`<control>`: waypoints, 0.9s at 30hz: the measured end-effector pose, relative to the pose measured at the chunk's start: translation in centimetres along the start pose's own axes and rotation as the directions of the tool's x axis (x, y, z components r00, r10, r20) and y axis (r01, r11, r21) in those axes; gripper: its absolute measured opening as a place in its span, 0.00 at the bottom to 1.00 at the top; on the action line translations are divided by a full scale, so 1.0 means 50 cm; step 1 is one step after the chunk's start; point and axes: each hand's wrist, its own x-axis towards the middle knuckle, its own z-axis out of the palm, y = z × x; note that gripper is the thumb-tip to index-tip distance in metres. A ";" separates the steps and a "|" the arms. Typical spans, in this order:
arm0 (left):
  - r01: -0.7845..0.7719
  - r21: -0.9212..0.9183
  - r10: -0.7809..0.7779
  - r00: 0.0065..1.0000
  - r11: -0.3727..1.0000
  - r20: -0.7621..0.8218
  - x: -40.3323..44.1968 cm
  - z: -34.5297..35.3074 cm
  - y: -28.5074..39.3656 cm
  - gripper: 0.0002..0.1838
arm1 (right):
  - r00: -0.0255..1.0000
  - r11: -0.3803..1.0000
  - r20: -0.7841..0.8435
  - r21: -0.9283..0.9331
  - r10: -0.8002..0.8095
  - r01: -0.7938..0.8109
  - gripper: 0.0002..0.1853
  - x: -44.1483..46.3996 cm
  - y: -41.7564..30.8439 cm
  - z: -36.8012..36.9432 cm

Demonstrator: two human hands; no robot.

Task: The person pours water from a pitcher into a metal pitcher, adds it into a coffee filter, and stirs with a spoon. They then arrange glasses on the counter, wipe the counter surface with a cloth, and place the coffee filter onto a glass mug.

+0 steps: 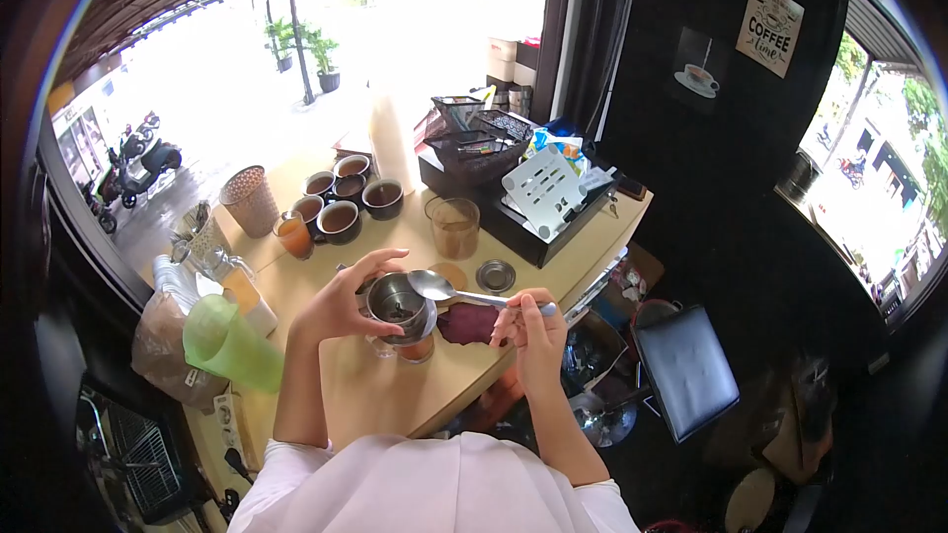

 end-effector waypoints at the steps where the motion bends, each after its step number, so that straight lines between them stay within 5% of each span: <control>1: 0.000 0.009 0.000 1.000 1.000 -0.004 -0.001 -0.001 0.005 0.51 | 1.000 1.000 0.004 0.008 0.002 -0.002 0.10 0.009 0.001 -0.008; 27: 0.123 0.058 -0.104 0.960 0.991 -0.259 0.008 0.031 0.063 0.50 | 0.965 0.989 0.222 0.022 0.140 -0.149 0.10 0.165 0.019 -0.086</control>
